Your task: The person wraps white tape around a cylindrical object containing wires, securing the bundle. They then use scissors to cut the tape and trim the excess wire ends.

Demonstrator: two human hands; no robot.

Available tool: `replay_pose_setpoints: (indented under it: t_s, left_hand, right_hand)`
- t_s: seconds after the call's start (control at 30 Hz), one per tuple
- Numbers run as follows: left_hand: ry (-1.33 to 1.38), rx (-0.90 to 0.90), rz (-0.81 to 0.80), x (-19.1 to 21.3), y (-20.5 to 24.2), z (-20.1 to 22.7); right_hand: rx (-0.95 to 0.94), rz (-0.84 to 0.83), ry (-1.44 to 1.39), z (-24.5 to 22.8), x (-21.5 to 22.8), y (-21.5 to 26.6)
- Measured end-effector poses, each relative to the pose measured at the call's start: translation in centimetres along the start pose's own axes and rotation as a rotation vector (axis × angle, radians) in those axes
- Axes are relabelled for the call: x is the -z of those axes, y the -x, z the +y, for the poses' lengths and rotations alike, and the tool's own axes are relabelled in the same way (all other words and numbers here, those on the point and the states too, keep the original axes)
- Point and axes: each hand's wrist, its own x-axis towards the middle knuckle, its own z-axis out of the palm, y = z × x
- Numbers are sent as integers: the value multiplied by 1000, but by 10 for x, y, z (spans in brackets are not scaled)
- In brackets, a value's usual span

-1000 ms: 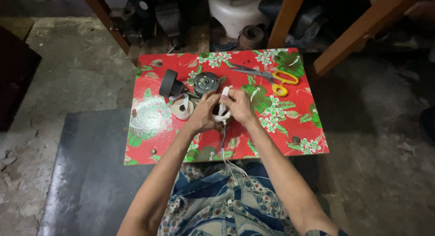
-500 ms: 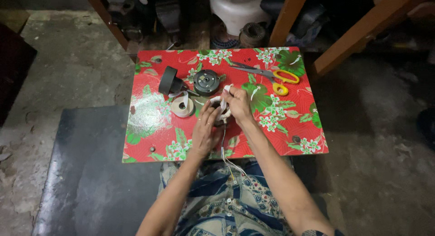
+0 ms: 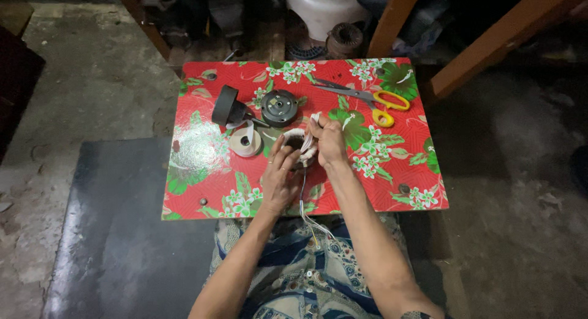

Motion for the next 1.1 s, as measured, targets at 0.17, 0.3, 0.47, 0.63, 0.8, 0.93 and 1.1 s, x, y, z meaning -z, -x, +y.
replay_pose_setpoints:
  t_s: [0.17, 0.3, 0.47, 0.63, 0.8, 0.93, 1.1]
  left_hand:
    - [-25, -12, -22, 2, -3, -1]
    - [-58, -24, -11, 1, -2, -2]
    - [-28, -59, 24, -1, -1, -5]
    - [-19, -71, 28, -4, 0, -6]
    - [17, -64, 8, -3, 0, -8]
    - [23, -82, 31, -5, -1, -7]
    - [30, -22, -9, 8, -6, 3]
  right_hand:
    - [-57, 72, -57, 2, 6, -4]
    - [-96, 122, -111, 6, 9, -6]
    - [-131, 140, -110, 6, 11, -7]
    - [-130, 129, -117, 6, 12, -5]
    - [-91, 121, -129, 11, 14, -9]
    - [-119, 126, -116, 9, 14, -10]
    - [-65, -17, -63, -15, 6, 2]
